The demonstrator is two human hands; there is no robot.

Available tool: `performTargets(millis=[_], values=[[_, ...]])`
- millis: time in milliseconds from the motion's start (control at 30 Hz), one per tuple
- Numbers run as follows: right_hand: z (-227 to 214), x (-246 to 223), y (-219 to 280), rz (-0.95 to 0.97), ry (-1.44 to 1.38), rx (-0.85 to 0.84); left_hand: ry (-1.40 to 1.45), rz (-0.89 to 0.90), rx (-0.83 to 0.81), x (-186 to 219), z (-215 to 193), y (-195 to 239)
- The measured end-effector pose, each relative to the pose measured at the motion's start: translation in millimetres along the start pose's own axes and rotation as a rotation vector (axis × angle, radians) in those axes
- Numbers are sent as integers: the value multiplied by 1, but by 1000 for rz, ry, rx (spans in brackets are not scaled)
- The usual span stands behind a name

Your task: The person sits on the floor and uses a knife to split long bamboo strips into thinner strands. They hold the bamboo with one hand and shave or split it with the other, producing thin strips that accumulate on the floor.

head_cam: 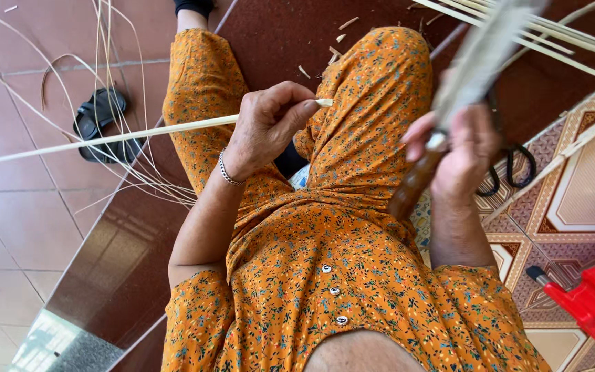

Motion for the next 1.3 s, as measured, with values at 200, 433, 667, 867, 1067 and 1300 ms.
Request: performTargets(millis=[200, 433, 667, 867, 1067, 1300], values=[[106, 22, 5, 454, -647, -306, 60, -18, 3, 3, -8, 8], [148, 10, 15, 482, -702, -501, 61, -3, -19, 19, -17, 18], [150, 7, 20, 564, -679, -508, 29, 16, -7, 29, -22, 23], [151, 7, 28, 603, -803, -493, 65, -14, -47, 30, -23, 28], [150, 6, 31, 611, -776, -498, 85, 18, -48, 34, -24, 31], [158, 2, 33, 672, -827, -518, 38, 58, -76, 38, -23, 30]])
Point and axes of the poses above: each hand's wrist, its own y-axis away from the middle knuckle, its own z-axis out of the palm, x = y × z, the point moved 10 cm from there along -y, towards the middle knuckle, and after that the axes turned 9 degrees about -z, right-handed, at the moved point
